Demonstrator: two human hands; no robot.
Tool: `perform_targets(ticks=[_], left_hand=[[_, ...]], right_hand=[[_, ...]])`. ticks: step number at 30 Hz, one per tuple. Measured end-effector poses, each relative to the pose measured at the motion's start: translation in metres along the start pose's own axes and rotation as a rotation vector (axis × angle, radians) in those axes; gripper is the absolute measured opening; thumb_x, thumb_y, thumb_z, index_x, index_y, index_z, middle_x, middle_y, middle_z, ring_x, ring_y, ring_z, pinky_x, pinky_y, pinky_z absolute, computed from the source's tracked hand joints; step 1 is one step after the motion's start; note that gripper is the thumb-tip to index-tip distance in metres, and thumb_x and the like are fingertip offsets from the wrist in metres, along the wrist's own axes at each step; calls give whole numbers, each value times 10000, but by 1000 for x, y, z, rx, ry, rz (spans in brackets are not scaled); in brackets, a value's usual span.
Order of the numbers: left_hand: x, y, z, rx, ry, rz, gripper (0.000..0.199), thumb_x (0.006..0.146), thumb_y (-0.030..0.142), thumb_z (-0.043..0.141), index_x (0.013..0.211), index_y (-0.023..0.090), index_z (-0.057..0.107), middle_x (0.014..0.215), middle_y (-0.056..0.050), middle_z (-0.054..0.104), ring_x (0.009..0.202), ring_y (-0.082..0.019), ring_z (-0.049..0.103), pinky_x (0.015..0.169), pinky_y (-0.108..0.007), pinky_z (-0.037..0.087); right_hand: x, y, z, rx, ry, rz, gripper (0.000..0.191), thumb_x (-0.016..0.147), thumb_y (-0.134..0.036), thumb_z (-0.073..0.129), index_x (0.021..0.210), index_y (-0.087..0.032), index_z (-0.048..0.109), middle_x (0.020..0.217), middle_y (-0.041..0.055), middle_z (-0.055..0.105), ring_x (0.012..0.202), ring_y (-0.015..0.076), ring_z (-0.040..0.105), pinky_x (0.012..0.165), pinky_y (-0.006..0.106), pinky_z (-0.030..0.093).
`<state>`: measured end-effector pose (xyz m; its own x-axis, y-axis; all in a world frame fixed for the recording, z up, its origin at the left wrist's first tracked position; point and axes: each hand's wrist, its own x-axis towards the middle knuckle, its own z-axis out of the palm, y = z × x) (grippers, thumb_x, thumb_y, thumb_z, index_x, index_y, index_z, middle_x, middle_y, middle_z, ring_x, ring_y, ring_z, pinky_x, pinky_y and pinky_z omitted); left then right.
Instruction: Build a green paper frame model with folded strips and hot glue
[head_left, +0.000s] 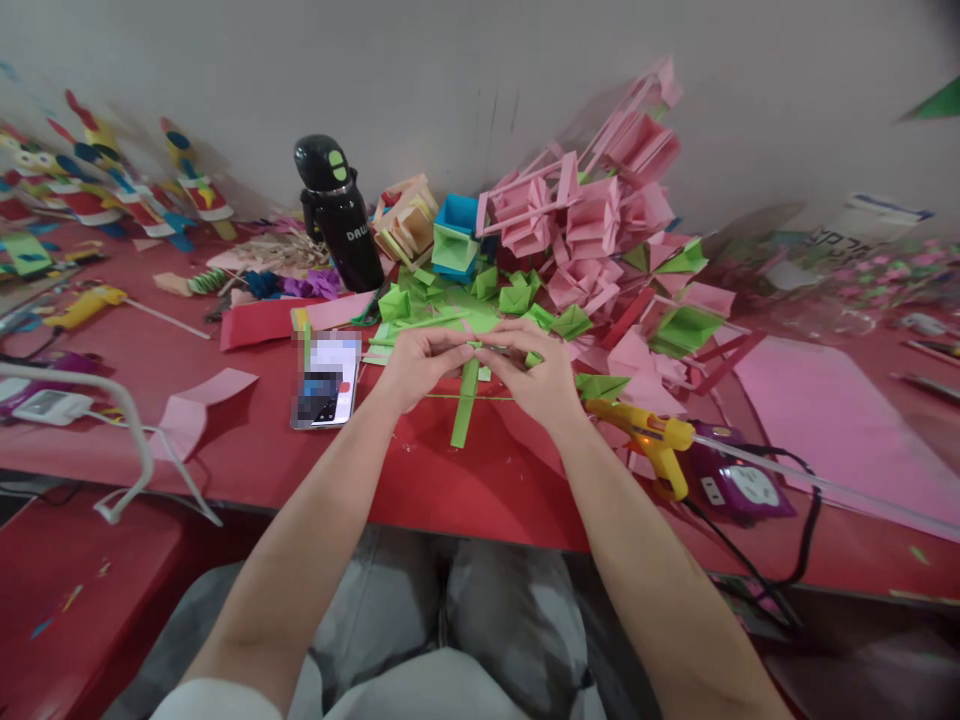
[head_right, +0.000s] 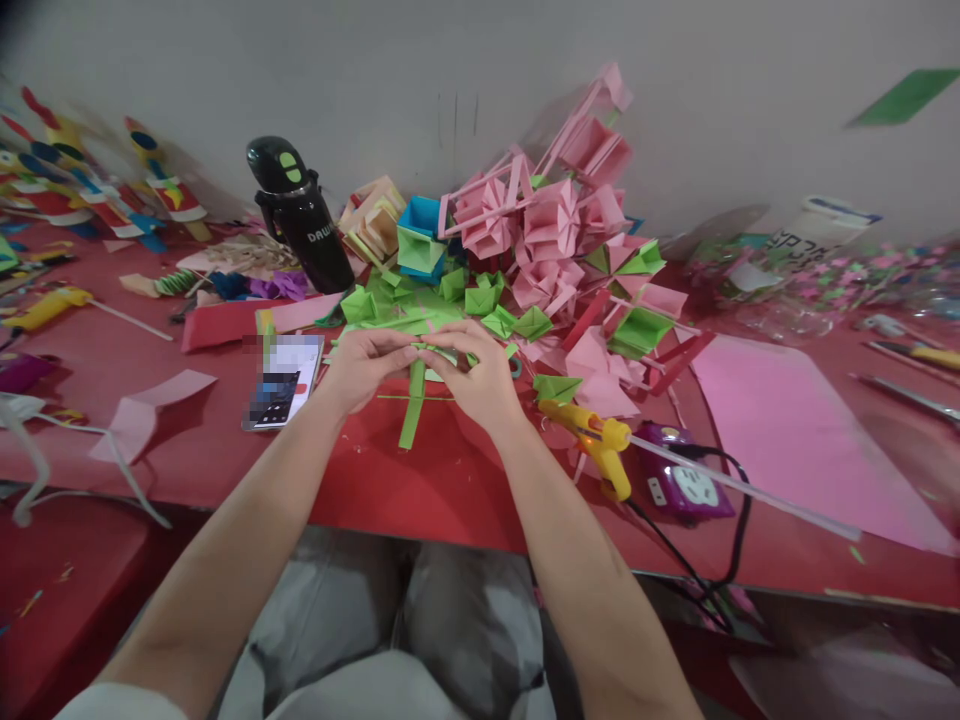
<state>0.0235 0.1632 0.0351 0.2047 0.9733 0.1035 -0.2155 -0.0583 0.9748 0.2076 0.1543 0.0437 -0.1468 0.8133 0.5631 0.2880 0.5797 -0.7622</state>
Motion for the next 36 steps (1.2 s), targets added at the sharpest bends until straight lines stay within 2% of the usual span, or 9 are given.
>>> perform_targets(ticks=[5,13,20,26,30,36], left_hand=[[0,-1,-1,-12,18,-15,440,636,416,937,950,149,783,860,-67,787,794,-189,745,780,-347,631],[-1,1,-2,35,-32,73,316,725,424,881,884,169,782,846,-42,767,767,-151,711,753,-296,606],[-3,6,2,129,46,168,320,660,426,896,759,159,749,770,-38,745,737,-167,690,746,-322,584],[-6,7,6,249,88,198,343,694,456,863,708,163,686,719,-30,702,698,-159,653,687,-298,549],[-6,8,7,216,7,167,347,736,467,841,761,157,686,750,-25,693,694,-134,627,684,-272,535],[-8,10,3,178,-120,26,345,745,467,845,833,164,704,784,-15,688,700,-121,620,669,-246,522]], right_hand=[[1,1,0,23,46,22,204,841,-450,782,869,-250,809,950,59,724,737,156,595,565,302,463],[1,-2,-1,48,26,23,216,825,-451,797,844,-236,783,917,53,724,687,144,555,543,299,440],[1,-4,-1,37,-28,10,272,848,-501,766,848,-229,767,924,57,725,693,146,577,551,299,452],[2,-6,0,12,-51,-6,348,867,-563,728,775,-228,727,839,47,718,744,177,599,638,332,483],[3,-3,1,0,-22,-34,329,913,-521,686,775,-221,687,791,39,694,765,189,604,738,364,501],[2,1,-1,-51,-30,-28,296,945,-481,635,798,-225,638,791,34,660,779,199,592,764,375,493]])
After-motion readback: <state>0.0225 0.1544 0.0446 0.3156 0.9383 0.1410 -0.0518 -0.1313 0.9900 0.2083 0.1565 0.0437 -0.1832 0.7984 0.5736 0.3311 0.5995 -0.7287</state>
